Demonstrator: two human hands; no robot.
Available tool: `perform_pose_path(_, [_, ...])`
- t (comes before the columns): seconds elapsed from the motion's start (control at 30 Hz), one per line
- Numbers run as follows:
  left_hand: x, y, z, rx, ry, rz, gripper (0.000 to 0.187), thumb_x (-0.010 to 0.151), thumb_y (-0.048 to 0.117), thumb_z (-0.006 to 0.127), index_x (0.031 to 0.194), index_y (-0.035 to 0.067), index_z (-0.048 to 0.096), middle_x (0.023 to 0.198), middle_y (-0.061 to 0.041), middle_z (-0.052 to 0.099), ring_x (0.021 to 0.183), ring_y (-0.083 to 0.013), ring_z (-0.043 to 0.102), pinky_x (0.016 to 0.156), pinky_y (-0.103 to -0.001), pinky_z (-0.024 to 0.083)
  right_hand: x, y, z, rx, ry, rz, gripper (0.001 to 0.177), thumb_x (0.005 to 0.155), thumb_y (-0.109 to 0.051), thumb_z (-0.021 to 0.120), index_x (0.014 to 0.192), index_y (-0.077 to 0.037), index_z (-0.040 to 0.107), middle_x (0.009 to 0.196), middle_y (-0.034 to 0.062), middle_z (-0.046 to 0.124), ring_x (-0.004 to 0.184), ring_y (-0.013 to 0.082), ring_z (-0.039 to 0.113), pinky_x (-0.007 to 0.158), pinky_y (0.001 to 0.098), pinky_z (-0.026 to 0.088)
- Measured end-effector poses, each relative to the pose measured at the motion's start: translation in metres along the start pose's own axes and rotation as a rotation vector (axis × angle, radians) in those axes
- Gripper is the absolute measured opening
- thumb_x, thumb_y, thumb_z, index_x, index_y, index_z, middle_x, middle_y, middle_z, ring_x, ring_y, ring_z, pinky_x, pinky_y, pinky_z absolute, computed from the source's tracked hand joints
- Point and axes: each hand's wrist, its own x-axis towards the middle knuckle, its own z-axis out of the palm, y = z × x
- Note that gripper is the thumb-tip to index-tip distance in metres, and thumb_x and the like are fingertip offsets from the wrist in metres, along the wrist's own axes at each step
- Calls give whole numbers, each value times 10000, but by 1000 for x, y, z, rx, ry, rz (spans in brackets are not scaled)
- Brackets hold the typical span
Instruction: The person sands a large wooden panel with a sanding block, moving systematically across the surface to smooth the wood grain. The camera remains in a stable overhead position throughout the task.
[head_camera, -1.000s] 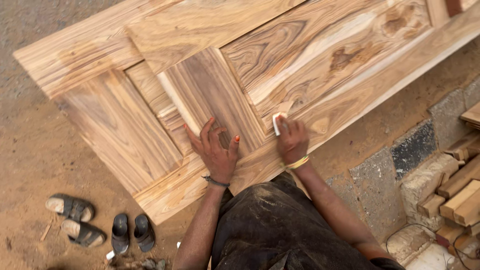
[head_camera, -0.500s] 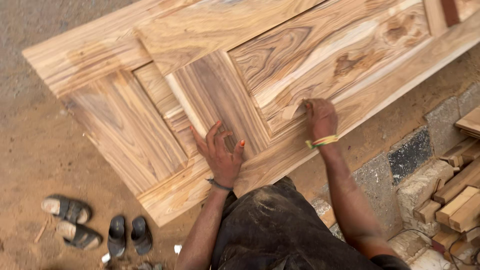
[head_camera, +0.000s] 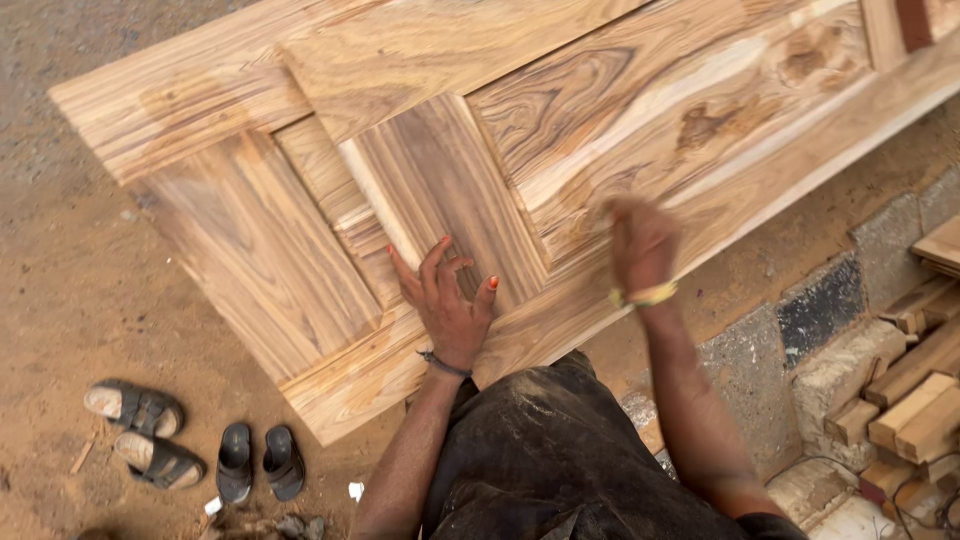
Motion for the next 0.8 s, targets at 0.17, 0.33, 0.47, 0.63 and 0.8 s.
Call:
perform_pose_path(0.17, [0,4,-6,-38,3,16,699,1000,718,480,1064,53,686,1482,-77,495,1584,-501,47,1233,-784,128,7,-14,12,-365,-55,-244,97,1019,-81,646,1028,-47,736,919,153,714,880,314,653,838,465,495])
perform_pose_path(0.33, [0,5,-4,-13,12,-3,703,996,717,475,1050,49,688,1487,-76,505,1586,-504,54,1234,-769,129,-31,-24,8,-271,-14,-445,162,922,-85,671,1067,-38,728,1044,133,731,993,322,665,885,445,489])
perform_pose_path(0.47, [6,6,-4,-47,39,25,711,996,726,469,1069,54,692,1485,-83,504,1584,-496,59,1239,-766,127,-7,0,-12,-268,2,-444,107,983,-72,692,1051,-93,772,1047,74,760,937,234,695,788,393,517])
perform_pose_path(0.63, [0,1,1,-10,43,22,692,1000,713,464,1074,57,673,1486,-79,512,1592,-492,60,1244,-772,129,0,10,-7,-250,87,-637,168,977,-42,693,1118,-78,777,1130,62,762,1032,213,672,859,395,537])
perform_pose_path(0.8, [0,6,-1,0,53,-3,664,1000,705,476,1039,71,669,1467,-83,522,1588,-492,76,1237,-766,152,-19,22,-16,-311,42,-817,295,903,-34,617,1150,-94,765,1190,58,764,1136,248,672,930,412,555])
